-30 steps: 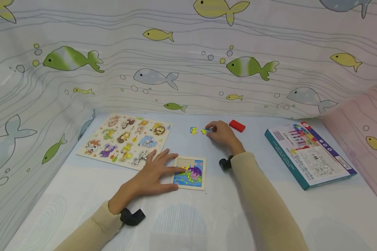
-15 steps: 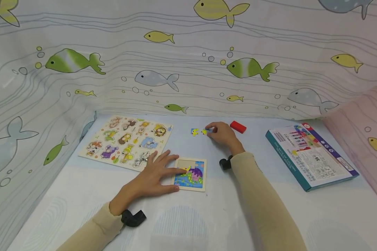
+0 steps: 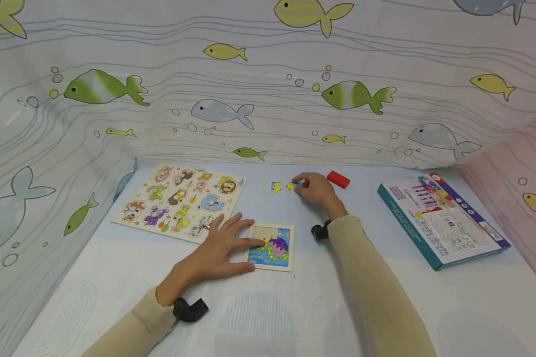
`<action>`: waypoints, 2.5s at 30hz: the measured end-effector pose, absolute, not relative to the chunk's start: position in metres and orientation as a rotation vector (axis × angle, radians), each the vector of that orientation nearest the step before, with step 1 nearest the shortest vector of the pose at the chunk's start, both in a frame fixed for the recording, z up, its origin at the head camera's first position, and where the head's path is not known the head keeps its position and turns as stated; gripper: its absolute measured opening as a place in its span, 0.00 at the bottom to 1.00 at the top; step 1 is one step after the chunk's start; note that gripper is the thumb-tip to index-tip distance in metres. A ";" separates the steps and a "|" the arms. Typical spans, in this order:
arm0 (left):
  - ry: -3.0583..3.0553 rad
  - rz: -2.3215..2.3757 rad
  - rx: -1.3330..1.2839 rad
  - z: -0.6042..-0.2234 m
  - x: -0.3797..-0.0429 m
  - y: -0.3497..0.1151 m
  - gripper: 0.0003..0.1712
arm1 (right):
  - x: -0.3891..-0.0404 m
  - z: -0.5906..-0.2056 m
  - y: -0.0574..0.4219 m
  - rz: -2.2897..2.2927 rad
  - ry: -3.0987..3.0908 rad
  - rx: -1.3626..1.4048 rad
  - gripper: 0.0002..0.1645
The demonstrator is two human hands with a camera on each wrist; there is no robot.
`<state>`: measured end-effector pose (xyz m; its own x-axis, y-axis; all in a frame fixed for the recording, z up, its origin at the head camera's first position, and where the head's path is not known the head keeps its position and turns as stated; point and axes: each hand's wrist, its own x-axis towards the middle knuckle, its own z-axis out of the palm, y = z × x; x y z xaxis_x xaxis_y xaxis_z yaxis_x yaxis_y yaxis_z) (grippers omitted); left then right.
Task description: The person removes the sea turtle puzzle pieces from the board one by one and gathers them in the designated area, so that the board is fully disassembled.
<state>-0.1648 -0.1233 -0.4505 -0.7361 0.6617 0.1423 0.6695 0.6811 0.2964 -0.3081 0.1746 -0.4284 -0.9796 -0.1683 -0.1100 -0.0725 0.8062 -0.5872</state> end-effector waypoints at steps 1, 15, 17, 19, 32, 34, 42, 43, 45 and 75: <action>-2.861 -0.519 -1.133 -0.450 -0.165 -0.123 0.32 | -0.308 -0.429 0.175 -0.911 2.833 -0.188 0.21; -2.856 -0.522 -1.134 -0.450 -0.165 -0.123 0.32 | -0.301 -0.433 0.180 -1.124 2.813 -0.185 0.23; -2.862 -0.522 -1.135 -0.451 -0.165 -0.123 0.32 | -0.298 -0.434 0.183 -1.197 2.802 -0.183 0.22; -2.872 -0.514 -1.135 -0.451 -0.166 -0.123 0.32 | -0.294 -0.434 0.186 -1.264 2.785 -0.179 0.22; -2.898 -0.494 -1.119 -0.451 -0.166 -0.124 0.33 | -0.253 -0.430 0.193 -1.294 2.590 -0.466 0.14; -2.900 -0.492 -1.117 -0.450 -0.166 -0.124 0.33 | -0.248 -0.430 0.192 -1.257 2.563 -0.533 0.13; -2.891 -0.506 -1.108 -0.450 -0.168 -0.124 0.33 | -0.231 -0.427 0.185 -1.161 2.490 -0.722 0.14; -2.890 -0.514 -1.110 -0.449 -0.168 -0.124 0.33 | -0.229 -0.427 0.184 -1.151 2.488 -0.726 0.14; -2.891 -0.517 -1.110 -0.449 -0.168 -0.124 0.33 | -0.226 -0.426 0.183 -1.132 2.480 -0.748 0.14; -2.850 -0.485 -1.105 -0.453 -0.170 -0.124 0.33 | -0.210 -0.419 0.164 -0.762 2.547 -0.899 0.19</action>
<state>-0.1699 -0.1241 -0.4529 -0.7443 0.6497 0.1549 0.6643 0.6963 0.2717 -0.2100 0.1642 -0.4194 -0.7450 -0.6545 -0.1291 -0.4761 0.6572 -0.5843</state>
